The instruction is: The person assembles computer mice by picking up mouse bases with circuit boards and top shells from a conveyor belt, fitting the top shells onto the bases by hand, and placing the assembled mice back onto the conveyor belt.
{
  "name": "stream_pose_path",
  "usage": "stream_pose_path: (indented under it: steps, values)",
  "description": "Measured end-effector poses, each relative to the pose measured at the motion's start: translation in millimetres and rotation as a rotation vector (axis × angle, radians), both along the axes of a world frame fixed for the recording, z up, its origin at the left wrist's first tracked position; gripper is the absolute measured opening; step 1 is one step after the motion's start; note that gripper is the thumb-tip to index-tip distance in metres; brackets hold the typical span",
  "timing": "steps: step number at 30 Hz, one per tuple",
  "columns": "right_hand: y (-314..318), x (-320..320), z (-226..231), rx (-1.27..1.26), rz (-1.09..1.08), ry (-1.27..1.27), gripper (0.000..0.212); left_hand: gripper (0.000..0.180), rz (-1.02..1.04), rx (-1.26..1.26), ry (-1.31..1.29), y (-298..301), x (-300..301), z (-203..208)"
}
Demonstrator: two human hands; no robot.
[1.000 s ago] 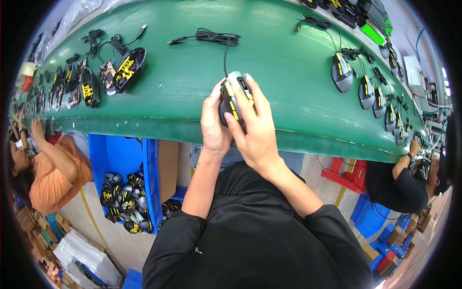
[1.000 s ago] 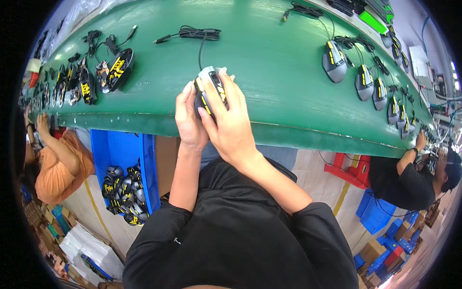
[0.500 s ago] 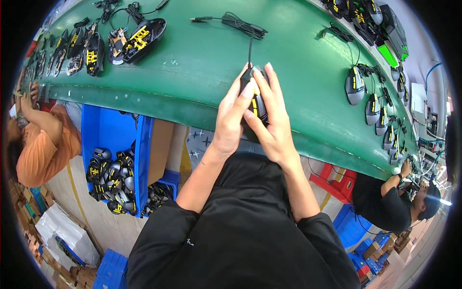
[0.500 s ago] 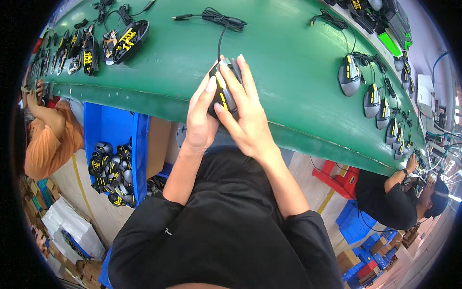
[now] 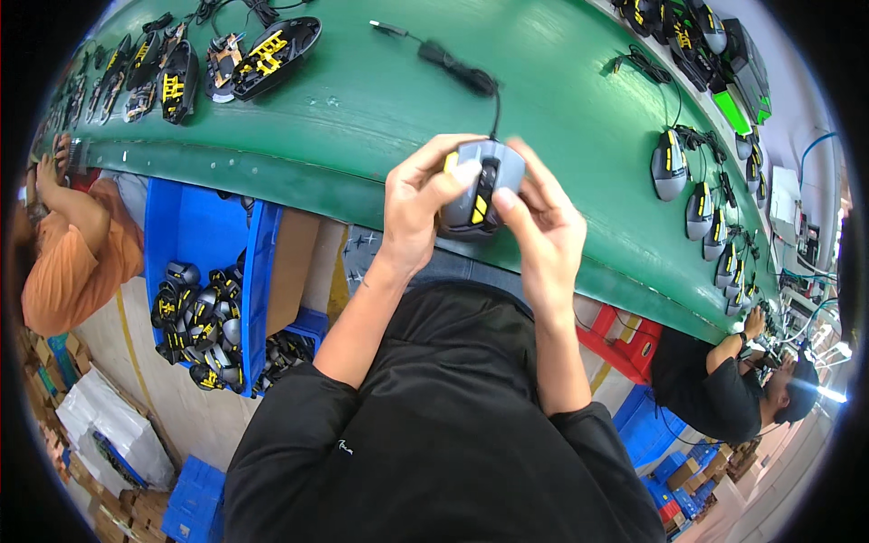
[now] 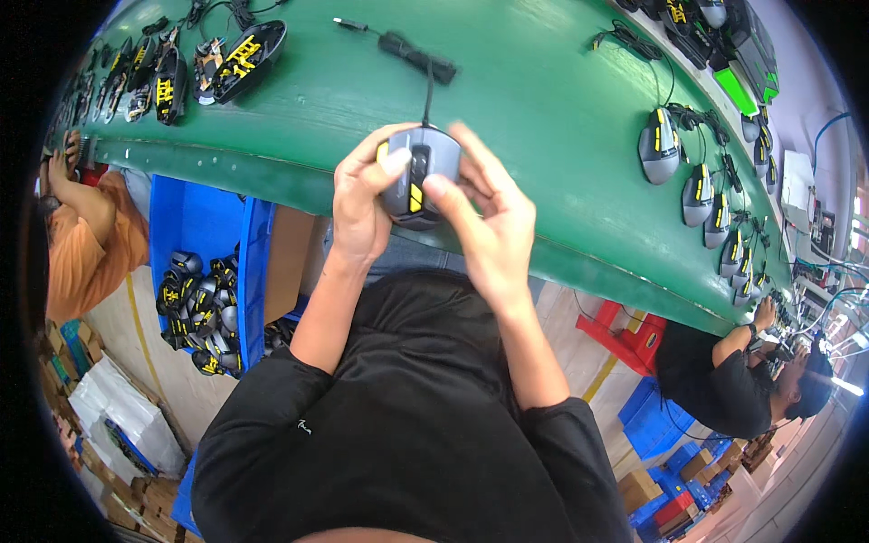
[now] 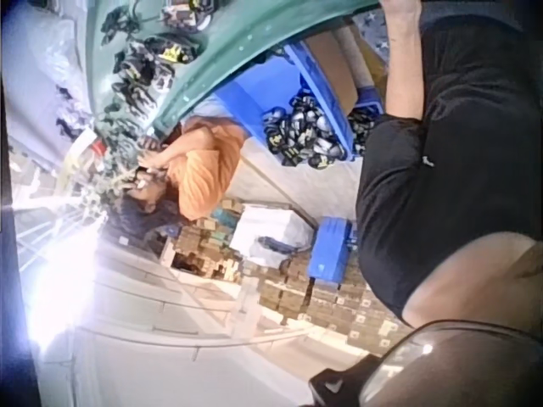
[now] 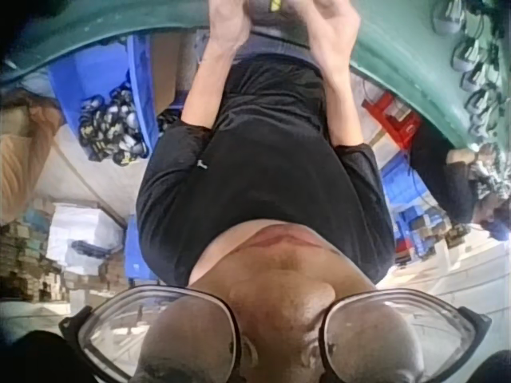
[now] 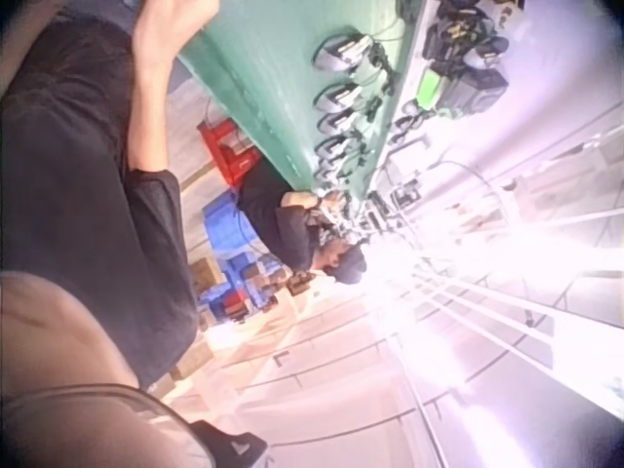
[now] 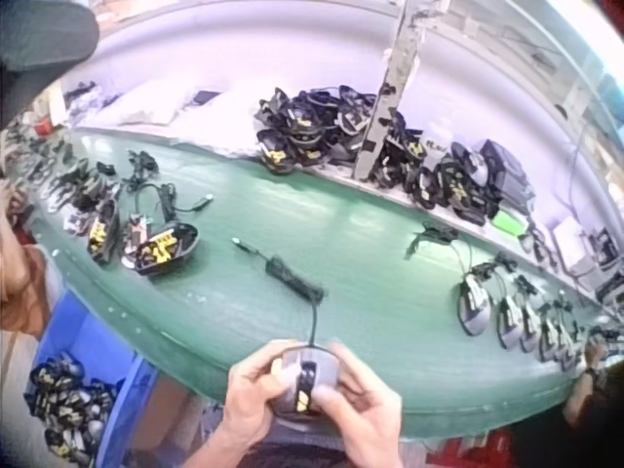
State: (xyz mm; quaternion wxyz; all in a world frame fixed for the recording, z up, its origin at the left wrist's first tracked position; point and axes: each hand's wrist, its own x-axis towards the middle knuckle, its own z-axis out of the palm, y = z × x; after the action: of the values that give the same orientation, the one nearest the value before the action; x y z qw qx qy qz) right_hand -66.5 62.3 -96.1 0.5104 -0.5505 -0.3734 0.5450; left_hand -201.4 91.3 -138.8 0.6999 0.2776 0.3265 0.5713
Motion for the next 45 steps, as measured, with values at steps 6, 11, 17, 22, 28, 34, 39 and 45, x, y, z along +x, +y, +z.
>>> stream_pose_path:
  steps: [6,11,17,22,28,34,39,45]
  values:
    - [0.0,10.8,-0.5,0.141,0.081,-0.073,0.039,0.024,0.008,0.294,0.171,0.1,-8.7,-0.1]
    - [0.2,12.3,2.2,0.243,0.088,-0.224,0.034,0.026,0.037,0.405,0.234,-2.2,-11.8,-2.5]
    - [-0.8,11.5,2.5,0.340,0.036,-0.389,0.031,0.028,-0.013,0.420,0.217,1.2,-14.3,-6.6]
    - [5.6,-0.4,20.9,0.408,0.144,-0.687,0.048,0.040,-0.037,-0.085,-0.550,-3.6,-12.6,-17.6]
    - [-5.3,-2.0,7.8,0.362,0.128,-0.609,0.048,0.051,-0.095,-0.106,-0.752,4.9,-13.3,-27.4]
    - [-2.5,-3.2,9.3,0.292,0.086,-0.577,0.044,0.065,-0.128,-0.027,-0.335,4.2,-18.3,-24.6]
    - [1.5,2.4,6.1,0.178,0.123,-0.412,0.041,0.058,-0.094,-0.028,-0.075,8.2,-18.1,-5.7]
    - [27.6,29.5,-12.0,-0.161,0.006,0.178,0.030,0.053,-0.048,0.013,-0.011,18.3,-3.4,-13.9]
